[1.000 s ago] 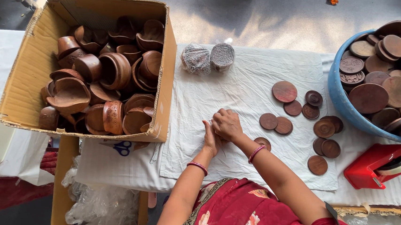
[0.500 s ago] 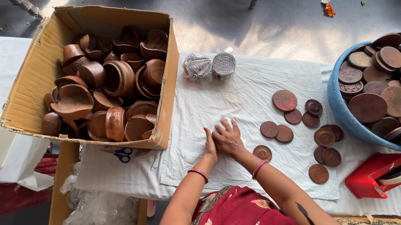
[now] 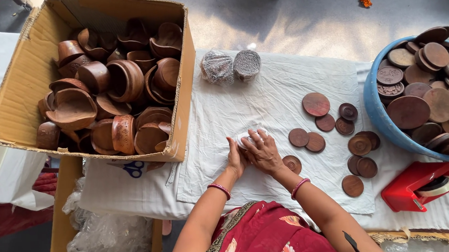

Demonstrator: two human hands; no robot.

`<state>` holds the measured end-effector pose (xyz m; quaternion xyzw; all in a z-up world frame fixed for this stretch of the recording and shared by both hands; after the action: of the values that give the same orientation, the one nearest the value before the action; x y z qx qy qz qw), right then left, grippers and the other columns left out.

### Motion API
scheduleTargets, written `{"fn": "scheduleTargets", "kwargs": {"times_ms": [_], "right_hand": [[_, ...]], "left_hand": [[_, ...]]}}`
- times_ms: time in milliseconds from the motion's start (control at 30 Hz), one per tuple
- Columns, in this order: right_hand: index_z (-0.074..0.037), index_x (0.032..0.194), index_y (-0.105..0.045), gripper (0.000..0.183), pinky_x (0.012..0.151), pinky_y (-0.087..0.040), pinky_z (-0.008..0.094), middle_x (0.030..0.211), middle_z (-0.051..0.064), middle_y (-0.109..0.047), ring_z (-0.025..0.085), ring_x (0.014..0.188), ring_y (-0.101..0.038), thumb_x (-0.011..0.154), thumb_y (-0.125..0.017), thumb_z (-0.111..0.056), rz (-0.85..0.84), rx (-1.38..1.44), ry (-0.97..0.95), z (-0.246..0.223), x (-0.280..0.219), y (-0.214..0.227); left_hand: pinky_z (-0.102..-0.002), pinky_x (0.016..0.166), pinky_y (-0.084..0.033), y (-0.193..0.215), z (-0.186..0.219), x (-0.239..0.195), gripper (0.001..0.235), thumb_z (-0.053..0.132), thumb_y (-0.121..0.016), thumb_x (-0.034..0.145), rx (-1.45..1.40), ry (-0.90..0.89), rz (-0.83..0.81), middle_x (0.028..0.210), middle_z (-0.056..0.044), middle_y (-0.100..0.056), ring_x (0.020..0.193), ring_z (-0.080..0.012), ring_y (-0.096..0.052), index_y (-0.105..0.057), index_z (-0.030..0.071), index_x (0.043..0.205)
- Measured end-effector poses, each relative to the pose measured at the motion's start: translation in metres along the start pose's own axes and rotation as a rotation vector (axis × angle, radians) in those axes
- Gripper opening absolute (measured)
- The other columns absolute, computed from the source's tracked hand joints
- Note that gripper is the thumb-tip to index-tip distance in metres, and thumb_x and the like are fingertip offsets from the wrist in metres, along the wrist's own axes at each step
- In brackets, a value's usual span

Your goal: The person sits at a table and wipes small, round wooden items with a white cloth. They pick up each item, rub it with the cloth, and place it back on the table. A cardboard box and a blue bowl filled with similar wooden items are visible nearby.

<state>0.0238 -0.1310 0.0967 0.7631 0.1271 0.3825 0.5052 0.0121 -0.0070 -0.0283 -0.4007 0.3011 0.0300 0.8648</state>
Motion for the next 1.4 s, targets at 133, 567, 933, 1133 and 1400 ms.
{"fn": "scheduleTargets", "kwargs": {"times_ms": [133, 567, 933, 1133, 1400], "right_hand": [[-0.02, 0.119, -0.068, 0.039, 0.102, -0.037, 0.058, 0.139, 0.011, -0.057, 0.039, 0.127, -0.052, 0.084, -0.065, -0.037, -0.111, -0.043, 0.081, -0.01, 0.034, 0.001], [-0.011, 0.136, -0.063, 0.044, 0.099, -0.046, 0.049, 0.139, 0.016, -0.057, 0.038, 0.122, -0.055, 0.097, -0.06, -0.031, -0.012, 0.268, -0.337, 0.022, -0.002, -0.019], [-0.014, 0.12, -0.069, 0.032, 0.113, -0.037, 0.054, 0.14, 0.005, -0.061, 0.032, 0.136, -0.051, 0.092, -0.065, -0.03, -0.056, 0.155, -0.175, 0.003, 0.019, -0.009], [-0.01, 0.128, -0.068, 0.054, 0.103, -0.049, 0.038, 0.126, 0.011, -0.072, 0.027, 0.122, -0.066, 0.097, -0.057, -0.053, -0.144, 0.819, -0.971, 0.067, 0.029, -0.026], [-0.005, 0.143, -0.039, 0.073, 0.104, -0.046, 0.036, 0.127, 0.008, -0.065, 0.019, 0.12, -0.064, 0.094, -0.073, -0.047, -0.107, 1.348, -0.954, 0.07, -0.007, -0.049]], "left_hand": [[-0.041, 0.104, -0.055, -0.002, 0.003, -0.003, 0.104, 0.091, -0.025, 0.085, -0.062, 0.006, 0.029, 0.145, -0.009, -0.059, 0.129, -0.0236, -0.061, -0.043, 0.014, 0.153], [-0.05, 0.089, -0.06, -0.024, 0.02, -0.02, 0.106, 0.093, -0.016, 0.079, 0.031, -0.002, 0.005, 0.132, -0.011, -0.063, 0.112, -0.0294, -0.066, -0.043, 0.018, 0.15], [-0.037, 0.111, -0.047, -0.054, 0.031, -0.04, 0.102, 0.092, -0.026, 0.083, 0.179, 0.036, -0.117, 0.163, -0.008, -0.042, 0.139, -0.0192, -0.052, -0.034, 0.021, 0.156], [-0.038, 0.1, -0.052, -0.059, 0.054, -0.042, 0.098, 0.084, -0.038, 0.091, 1.091, -0.229, -0.07, 0.135, -0.021, -0.064, 0.122, -0.0273, -0.065, -0.035, 0.011, 0.155], [-0.037, 0.097, -0.054, -0.076, 0.089, -0.054, 0.072, 0.059, -0.066, 0.089, 0.508, -0.271, 0.143, 0.13, 0.004, -0.046, 0.123, -0.019, -0.056, -0.047, 0.021, 0.148]]}}
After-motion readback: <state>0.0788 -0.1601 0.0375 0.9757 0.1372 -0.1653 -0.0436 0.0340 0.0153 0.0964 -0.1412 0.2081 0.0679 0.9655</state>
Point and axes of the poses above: each hand's wrist, its own x-axis towards the middle knuckle, its own y-axis out of the back of the hand, z = x × y, the point moved 2 cm from there along x, towards the middle knuckle
